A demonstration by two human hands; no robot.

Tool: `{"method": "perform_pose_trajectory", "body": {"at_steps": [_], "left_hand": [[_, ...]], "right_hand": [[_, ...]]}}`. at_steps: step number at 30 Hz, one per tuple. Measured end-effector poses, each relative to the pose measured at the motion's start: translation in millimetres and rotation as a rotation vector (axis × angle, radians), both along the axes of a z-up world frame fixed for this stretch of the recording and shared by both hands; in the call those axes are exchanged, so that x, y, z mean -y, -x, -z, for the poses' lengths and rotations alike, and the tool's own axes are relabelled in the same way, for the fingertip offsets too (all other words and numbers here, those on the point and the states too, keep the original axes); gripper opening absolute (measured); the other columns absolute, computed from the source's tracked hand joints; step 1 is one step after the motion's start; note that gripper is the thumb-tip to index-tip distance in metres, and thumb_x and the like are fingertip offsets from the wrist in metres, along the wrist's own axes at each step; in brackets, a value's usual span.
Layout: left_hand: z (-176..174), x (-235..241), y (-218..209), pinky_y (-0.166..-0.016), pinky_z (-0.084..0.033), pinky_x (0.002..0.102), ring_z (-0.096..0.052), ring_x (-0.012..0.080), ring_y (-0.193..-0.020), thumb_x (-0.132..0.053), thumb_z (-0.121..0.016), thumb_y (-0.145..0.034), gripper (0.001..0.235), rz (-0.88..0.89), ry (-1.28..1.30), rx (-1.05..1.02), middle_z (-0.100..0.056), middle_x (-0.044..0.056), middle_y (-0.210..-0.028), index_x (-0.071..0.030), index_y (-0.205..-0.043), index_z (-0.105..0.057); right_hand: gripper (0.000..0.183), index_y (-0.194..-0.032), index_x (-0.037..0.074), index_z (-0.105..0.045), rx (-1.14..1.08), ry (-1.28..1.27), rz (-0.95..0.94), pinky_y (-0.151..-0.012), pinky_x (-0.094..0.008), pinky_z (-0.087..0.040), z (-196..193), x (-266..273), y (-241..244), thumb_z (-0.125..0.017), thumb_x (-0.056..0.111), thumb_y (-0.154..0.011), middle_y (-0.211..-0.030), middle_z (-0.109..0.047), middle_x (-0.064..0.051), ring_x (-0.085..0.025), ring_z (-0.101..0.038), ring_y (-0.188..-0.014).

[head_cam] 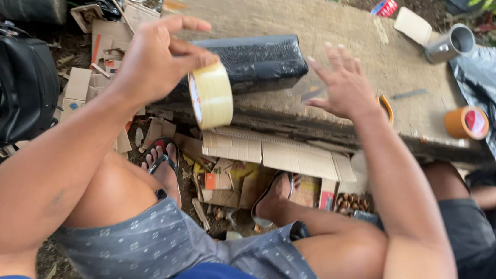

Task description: The person wraps a black rectangular package with clear packing tape on a wooden workbench. They repeatedly apply tape strips along the length and ends of the package, smoothing each strip with their hands.

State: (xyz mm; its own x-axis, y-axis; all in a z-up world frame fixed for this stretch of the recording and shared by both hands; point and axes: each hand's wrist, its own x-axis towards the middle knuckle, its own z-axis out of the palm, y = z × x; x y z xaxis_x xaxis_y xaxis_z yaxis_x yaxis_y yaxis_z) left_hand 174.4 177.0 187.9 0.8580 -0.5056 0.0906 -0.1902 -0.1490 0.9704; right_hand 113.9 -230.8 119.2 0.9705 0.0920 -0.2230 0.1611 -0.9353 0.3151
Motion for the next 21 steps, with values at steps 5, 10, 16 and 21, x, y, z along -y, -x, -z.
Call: {"method": "perform_pose_trajectory", "body": {"at_steps": [5,10,16,21], "left_hand": [[15.6,2.2,-24.9,-0.081,-0.065,0.027,-0.08,0.0173,-0.1,-0.007,-0.083,-0.097,0.045,0.042,0.146,0.217,-0.079,0.013,-0.106,0.003,-0.133,-0.058],[22.5,5.6,-28.7,-0.074,-0.067,0.026,-0.078,0.0161,-0.085,-0.012,-0.079,-0.094,0.024,0.097,0.267,0.02,-0.078,0.013,-0.098,0.005,-0.11,-0.072],[8.4,17.9,-11.2,-0.07,-0.066,0.031,-0.08,0.0168,-0.085,-0.019,-0.081,-0.088,0.045,0.169,0.471,0.02,-0.078,0.012,-0.099,-0.007,-0.121,-0.053],[12.0,32.0,-30.5,-0.075,-0.067,0.036,-0.08,0.0159,-0.095,-0.017,-0.079,-0.095,0.028,0.092,0.445,-0.032,-0.077,0.009,-0.104,0.0,-0.114,-0.068]], "right_hand": [[0.065,-0.148,0.016,-0.06,0.117,-0.441,0.145,-0.111,-0.043,-0.046,-34.4,40.5,106.8,-0.071,0.042,-0.089,-0.137,-0.063,-0.021,-0.033,-0.058,-0.127],[0.039,-0.104,0.008,-0.08,0.191,-0.329,0.438,-0.069,-0.041,-0.057,-77.1,2.5,169.1,-0.07,0.046,-0.105,-0.074,-0.071,-0.014,-0.028,-0.067,-0.064],[0.066,-0.149,0.01,-0.055,0.309,-0.814,-0.023,-0.083,-0.041,-0.054,-132.7,-99.6,140.7,-0.071,0.049,-0.097,-0.119,-0.071,-0.015,-0.027,-0.068,-0.1],[0.069,-0.132,-0.001,-0.056,0.445,-0.73,-0.527,-0.1,-0.045,-0.049,-157.0,-174.8,96.4,-0.082,0.047,-0.091,-0.121,-0.067,-0.022,-0.035,-0.064,-0.114]]}}
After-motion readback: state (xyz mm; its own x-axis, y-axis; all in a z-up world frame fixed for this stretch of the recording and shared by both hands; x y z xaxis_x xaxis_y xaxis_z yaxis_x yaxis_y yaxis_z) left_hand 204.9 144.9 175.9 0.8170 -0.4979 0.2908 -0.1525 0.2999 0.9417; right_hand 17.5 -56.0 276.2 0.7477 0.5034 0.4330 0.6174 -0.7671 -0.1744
